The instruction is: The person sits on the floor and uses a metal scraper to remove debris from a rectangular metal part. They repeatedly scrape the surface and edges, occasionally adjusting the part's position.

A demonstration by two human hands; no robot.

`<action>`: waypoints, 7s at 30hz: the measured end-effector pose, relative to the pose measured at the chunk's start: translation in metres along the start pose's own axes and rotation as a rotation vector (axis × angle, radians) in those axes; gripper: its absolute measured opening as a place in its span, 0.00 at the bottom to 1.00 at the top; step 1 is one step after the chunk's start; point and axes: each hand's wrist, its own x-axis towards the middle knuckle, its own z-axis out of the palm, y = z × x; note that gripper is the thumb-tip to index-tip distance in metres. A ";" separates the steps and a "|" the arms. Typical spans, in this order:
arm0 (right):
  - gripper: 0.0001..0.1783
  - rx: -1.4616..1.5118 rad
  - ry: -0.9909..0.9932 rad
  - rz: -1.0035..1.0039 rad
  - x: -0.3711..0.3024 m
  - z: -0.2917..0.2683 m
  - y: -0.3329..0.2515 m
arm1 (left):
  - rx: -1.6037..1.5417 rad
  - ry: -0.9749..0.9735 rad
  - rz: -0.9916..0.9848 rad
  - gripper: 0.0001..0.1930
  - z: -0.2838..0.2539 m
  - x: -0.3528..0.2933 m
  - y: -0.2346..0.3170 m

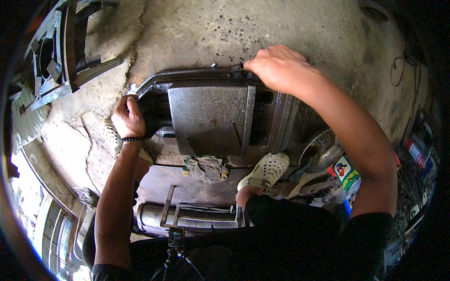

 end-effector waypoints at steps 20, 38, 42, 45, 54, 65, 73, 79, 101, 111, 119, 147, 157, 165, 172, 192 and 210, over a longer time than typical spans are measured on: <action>0.17 -0.003 0.129 -0.116 0.003 0.015 0.006 | 0.006 -0.003 0.017 0.17 0.000 0.000 0.001; 0.17 -0.010 0.110 -0.099 0.011 0.024 0.011 | 0.050 -0.026 0.004 0.18 0.000 -0.001 -0.002; 0.14 0.023 0.207 -0.029 0.012 0.019 0.012 | 0.026 0.012 0.031 0.16 0.000 0.002 -0.001; 0.16 -0.014 0.067 -0.115 0.011 0.013 0.011 | 0.021 -0.006 0.003 0.17 -0.001 0.001 0.000; 0.19 -0.001 0.081 -0.171 0.008 0.013 0.008 | 0.074 -0.029 0.000 0.18 -0.001 0.001 -0.002; 0.21 0.051 0.185 -0.250 0.035 -0.010 -0.017 | 0.041 -0.022 -0.033 0.16 0.000 0.001 -0.001; 0.22 -0.030 0.298 -0.417 0.098 -0.032 -0.086 | 0.044 -0.014 -0.006 0.14 -0.004 0.001 0.003; 0.15 -0.166 0.353 -0.530 0.096 -0.033 -0.123 | 0.031 0.023 0.005 0.13 -0.005 0.001 0.004; 0.25 0.124 0.027 -0.247 0.044 -0.027 -0.054 | 0.063 0.011 -0.012 0.15 -0.005 0.001 0.007; 0.26 -0.105 -0.114 -0.133 0.025 -0.021 -0.024 | 0.082 -0.017 -0.019 0.14 -0.003 0.001 0.002; 0.21 0.027 0.128 -0.302 0.028 -0.005 -0.028 | 0.067 0.007 0.001 0.18 -0.002 0.000 0.001; 0.19 -0.091 0.205 -0.284 0.024 0.002 0.014 | 0.059 -0.010 -0.031 0.15 -0.001 0.001 0.000; 0.12 0.099 0.271 -0.191 0.018 0.014 0.012 | -0.046 0.060 0.035 0.17 -0.003 0.000 0.000; 0.16 0.288 0.232 0.087 0.012 0.003 0.015 | -0.183 0.112 0.012 0.23 -0.001 -0.002 -0.005; 0.32 0.931 0.243 0.013 -0.002 0.022 0.019 | -0.244 0.130 -0.012 0.22 0.000 -0.001 -0.008; 0.22 0.143 0.320 -0.026 -0.052 -0.044 -0.153 | -0.037 -0.517 -0.020 0.25 -0.061 0.038 -0.013; 0.14 -0.288 0.065 -0.041 -0.007 -0.074 -0.221 | -0.989 -0.166 -0.423 0.16 -0.147 -0.011 -0.217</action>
